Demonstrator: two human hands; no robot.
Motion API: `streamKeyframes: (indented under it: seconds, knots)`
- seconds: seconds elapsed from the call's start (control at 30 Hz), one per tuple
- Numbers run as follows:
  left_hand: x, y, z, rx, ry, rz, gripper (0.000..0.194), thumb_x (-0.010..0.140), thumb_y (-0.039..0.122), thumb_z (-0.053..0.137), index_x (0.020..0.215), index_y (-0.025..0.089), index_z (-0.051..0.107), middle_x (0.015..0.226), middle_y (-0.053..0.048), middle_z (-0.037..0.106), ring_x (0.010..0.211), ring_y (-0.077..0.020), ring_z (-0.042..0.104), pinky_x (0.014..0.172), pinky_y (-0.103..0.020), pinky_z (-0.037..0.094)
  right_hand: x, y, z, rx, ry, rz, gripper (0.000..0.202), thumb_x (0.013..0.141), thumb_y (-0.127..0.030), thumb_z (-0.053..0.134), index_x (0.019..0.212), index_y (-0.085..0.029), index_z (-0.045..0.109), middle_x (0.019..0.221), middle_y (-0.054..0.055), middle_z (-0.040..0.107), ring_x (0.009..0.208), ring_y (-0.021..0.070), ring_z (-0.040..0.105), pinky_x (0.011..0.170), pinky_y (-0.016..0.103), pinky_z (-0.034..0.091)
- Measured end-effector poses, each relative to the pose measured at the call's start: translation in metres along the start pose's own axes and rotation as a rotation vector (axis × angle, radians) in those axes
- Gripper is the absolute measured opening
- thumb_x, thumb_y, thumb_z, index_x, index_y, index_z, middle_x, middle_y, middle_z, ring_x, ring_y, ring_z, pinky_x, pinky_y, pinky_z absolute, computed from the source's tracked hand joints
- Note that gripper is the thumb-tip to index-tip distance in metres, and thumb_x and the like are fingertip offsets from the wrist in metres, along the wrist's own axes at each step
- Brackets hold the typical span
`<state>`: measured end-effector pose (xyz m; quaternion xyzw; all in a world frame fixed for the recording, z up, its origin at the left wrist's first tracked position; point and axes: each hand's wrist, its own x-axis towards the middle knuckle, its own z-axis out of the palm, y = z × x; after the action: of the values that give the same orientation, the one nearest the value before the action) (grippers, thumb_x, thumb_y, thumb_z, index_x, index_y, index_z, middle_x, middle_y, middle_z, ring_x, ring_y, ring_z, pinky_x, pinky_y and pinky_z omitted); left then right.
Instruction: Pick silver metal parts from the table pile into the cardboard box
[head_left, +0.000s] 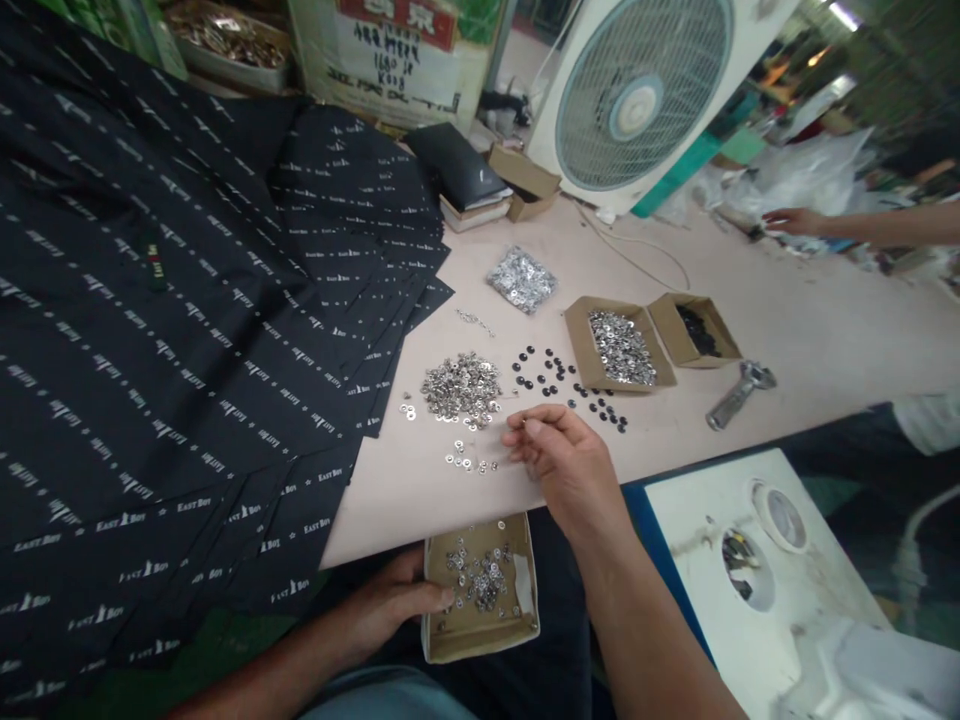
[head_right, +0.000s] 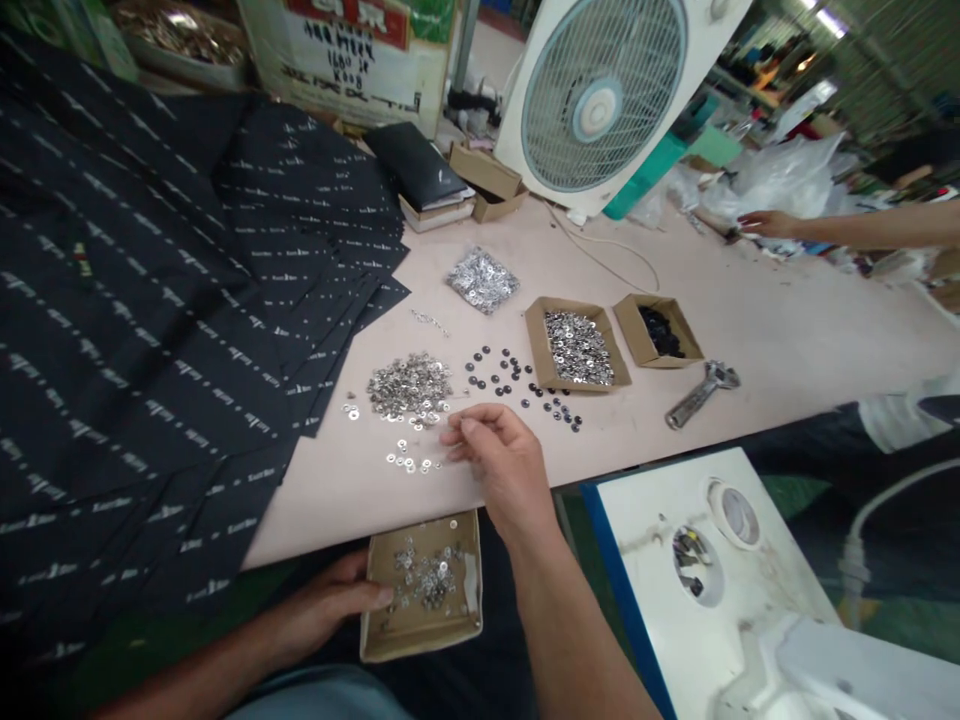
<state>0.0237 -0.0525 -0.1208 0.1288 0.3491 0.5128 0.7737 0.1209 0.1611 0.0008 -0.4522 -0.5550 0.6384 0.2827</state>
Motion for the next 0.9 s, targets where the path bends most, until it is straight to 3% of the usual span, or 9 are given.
streamKeyframes:
  seconds: [0.07, 0.17, 0.33, 0.47, 0.9]
  knots:
    - [0.000, 0.000, 0.000, 0.005, 0.004, -0.009, 0.054, 0.078, 0.030, 0.076, 0.131, 0.018, 0.072, 0.131, -0.010, 0.078, 0.120, -0.0370, 0.070, 0.112, -0.051, 0.047, 0.003, -0.001, -0.004, 0.146, 0.019, 0.082, 0.013, 0.077, -0.027, 0.072, 0.088, -0.022, 0.067, 0.087, 0.002, 0.073, 0.067, 0.0150, 0.062, 0.056, 0.027, 0.046]
    - [-0.001, 0.002, 0.002, 0.006, 0.011, -0.012, 0.054, 0.079, 0.029, 0.076, 0.131, 0.018, 0.072, 0.133, -0.010, 0.077, 0.124, -0.0373, 0.068, 0.114, -0.051, 0.046, 0.007, -0.004, -0.005, -0.004, -0.020, 0.075, 0.010, 0.079, -0.027, 0.068, 0.087, -0.023, 0.071, 0.073, -0.002, 0.065, 0.054, 0.0111, 0.047, 0.047, 0.025, 0.033]
    - [0.001, 0.003, 0.005, -0.004, 0.018, -0.023, 0.054, 0.079, 0.029, 0.076, 0.131, 0.018, 0.073, 0.136, -0.010, 0.076, 0.128, -0.0376, 0.066, 0.117, -0.052, 0.043, 0.013, -0.008, 0.006, -0.575, -0.160, -0.224, 0.011, 0.086, -0.028, 0.067, 0.091, -0.026, 0.076, 0.068, -0.003, 0.058, 0.063, 0.0146, 0.052, 0.062, 0.030, 0.042]
    - [0.001, 0.003, 0.004, -0.007, 0.032, -0.020, 0.054, 0.077, 0.028, 0.076, 0.131, 0.017, 0.073, 0.137, -0.010, 0.075, 0.130, -0.0383, 0.065, 0.118, -0.053, 0.042, 0.016, -0.002, 0.012, -0.835, -0.218, -0.453, 0.019, 0.090, -0.024, 0.064, 0.102, -0.030, 0.077, 0.074, -0.003, 0.061, 0.068, 0.0164, 0.057, 0.071, 0.033, 0.045]
    - [0.004, -0.003, -0.001, 0.013, 0.038, -0.044, 0.058, 0.078, 0.029, 0.076, 0.134, 0.018, 0.070, 0.131, -0.010, 0.078, 0.128, -0.0382, 0.066, 0.115, -0.052, 0.045, 0.006, 0.006, -0.010, -0.974, -0.185, -0.549, 0.018, 0.090, -0.016, 0.060, 0.095, -0.025, 0.075, 0.072, -0.002, 0.063, 0.063, 0.0153, 0.058, 0.064, 0.031, 0.045]
